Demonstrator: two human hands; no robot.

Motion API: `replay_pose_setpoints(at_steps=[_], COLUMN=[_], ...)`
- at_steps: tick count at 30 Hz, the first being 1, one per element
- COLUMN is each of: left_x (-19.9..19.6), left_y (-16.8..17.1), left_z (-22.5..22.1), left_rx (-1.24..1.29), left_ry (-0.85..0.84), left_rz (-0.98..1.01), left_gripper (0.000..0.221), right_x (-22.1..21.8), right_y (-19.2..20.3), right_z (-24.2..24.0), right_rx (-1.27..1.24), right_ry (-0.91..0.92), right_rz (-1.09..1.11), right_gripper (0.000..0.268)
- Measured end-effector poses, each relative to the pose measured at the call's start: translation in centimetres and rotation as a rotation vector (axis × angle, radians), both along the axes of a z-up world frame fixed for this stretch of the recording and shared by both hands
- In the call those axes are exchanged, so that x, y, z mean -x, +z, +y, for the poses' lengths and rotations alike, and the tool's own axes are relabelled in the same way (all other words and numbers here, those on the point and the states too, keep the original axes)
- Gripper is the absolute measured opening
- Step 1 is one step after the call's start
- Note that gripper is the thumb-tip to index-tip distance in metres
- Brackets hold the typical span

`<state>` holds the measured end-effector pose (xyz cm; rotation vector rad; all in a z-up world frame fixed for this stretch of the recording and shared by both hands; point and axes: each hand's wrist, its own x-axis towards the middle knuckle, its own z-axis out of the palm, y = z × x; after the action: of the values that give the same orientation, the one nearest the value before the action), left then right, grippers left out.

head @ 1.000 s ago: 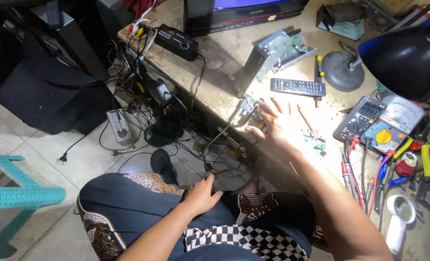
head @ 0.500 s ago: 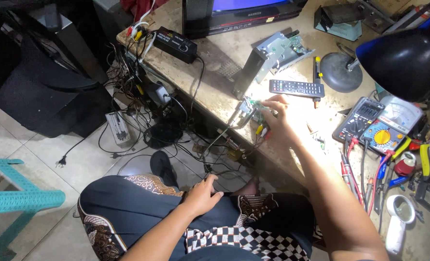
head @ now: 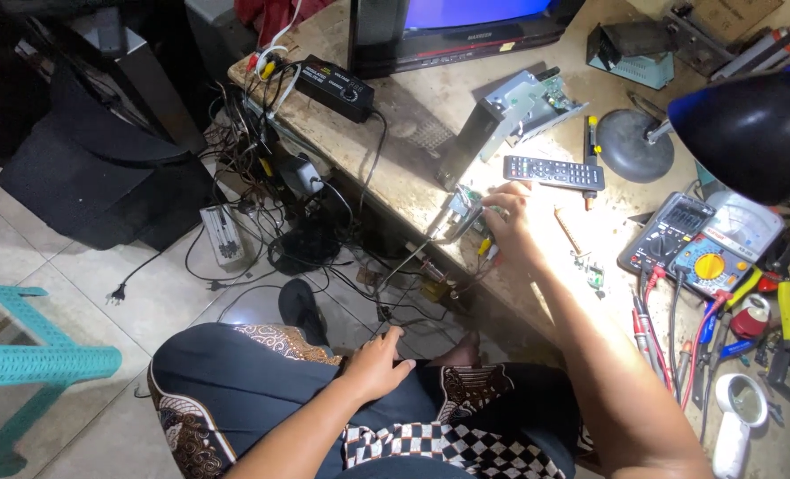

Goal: Testing and diagnosing a circuit board using a multimeter probe and a remote control while monitoring a TV screen.

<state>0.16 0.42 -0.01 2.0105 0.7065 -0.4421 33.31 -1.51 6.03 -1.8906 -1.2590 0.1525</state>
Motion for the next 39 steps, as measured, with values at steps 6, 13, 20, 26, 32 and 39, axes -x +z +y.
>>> replay_pose_setpoints(at_steps=[6,13,20,26,32,39], left_x=[0.2,1.0,1.7,1.9,1.6,0.2], left_y=[-0.2,1.3,3.4,3.2,1.7,1.1], left_z=[0.1,0.4,0.8,0.8,0.3,-0.2], left_rx=[-0.012,0.029,0.054,0.024,-0.031,-0.066], left_ry=[-0.025,-0.035,-0.029,-0.061,-0.091,-0.099], left_rz=[-0.028,-0.004,-0.046,-0.048,-0.082,-0.044], left_gripper=[0.059,0.071,0.072,0.063,0.053,0.052], right_x=[1.3,-0.1,0.0,10.0,9.9,11.0], right_y=[3.6,1.8,1.0,7.5,3.7,6.5], right_z=[0.2,0.3,-1.8,-9.3,-16.7,-23.5], right_rx=[0.232,0.226,0.004,-0.097,-0.108,0.014], right_ry=[-0.175,-0.203,-0.115,-0.180,-0.315,-0.500], right_rz=[-0.318,-0.251,-0.339,-0.507,-0.565,-0.675], right_gripper=[0.008,0.007,0.014,0.025,0.011,0.011])
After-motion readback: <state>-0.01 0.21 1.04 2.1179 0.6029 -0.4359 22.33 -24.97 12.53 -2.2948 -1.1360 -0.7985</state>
